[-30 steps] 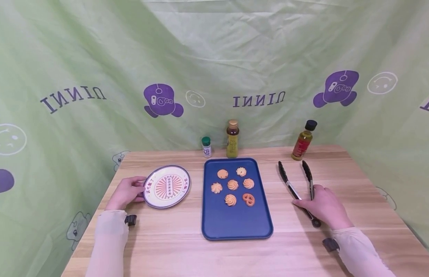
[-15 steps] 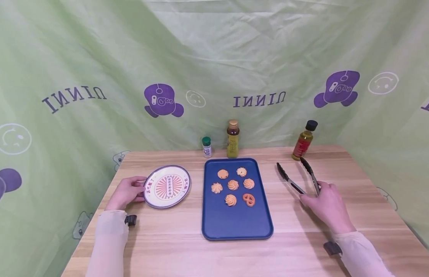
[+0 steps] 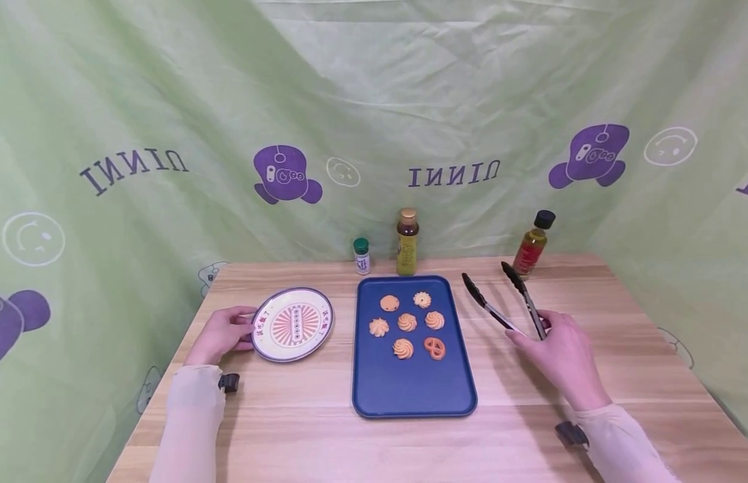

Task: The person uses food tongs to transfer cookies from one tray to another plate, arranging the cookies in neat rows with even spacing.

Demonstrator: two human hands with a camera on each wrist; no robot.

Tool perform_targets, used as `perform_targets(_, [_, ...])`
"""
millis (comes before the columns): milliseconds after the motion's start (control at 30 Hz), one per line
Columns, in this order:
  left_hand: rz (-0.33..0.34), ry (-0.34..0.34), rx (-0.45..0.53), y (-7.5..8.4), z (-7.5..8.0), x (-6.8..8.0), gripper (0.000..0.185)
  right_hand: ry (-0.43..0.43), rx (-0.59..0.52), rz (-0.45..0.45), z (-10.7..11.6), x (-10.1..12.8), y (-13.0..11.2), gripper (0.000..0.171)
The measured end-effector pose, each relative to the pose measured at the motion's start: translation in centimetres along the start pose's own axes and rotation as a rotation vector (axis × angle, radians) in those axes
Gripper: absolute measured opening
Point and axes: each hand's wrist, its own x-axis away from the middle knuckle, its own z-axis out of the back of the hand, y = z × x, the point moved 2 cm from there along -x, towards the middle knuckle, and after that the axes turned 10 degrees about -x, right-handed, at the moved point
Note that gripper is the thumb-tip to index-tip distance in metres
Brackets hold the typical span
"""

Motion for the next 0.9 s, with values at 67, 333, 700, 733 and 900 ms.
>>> perform_targets(67, [0.0,0.0,0.002,0.0,0.0,0.0,0.057,0.009,-0.004,0.018,-0.1,0.0,-0.6,0.088])
perform_targets(333, [-0.017,0.005,0.017,0.0,0.1,0.1,0.055,-0.042,0.019,0.047,-0.8,-0.2,-3.0,0.085])
perform_targets(700, [-0.058,-0.002,-0.024,-0.5,0.2,0.1,0.058,-0.084,0.029,0.153,-2.4,0.0,-5.1,0.076])
perform_targets(733, [-0.079,-0.008,-0.023,-0.6,0.2,0.1,0.059,-0.09,0.025,0.155,-2.5,0.0,-5.3,0.075])
perform_targets(900, [-0.148,-0.047,0.004,-1.1,0.4,-0.1,0.06,-0.131,0.01,0.166,-3.1,0.0,-6.4,0.076])
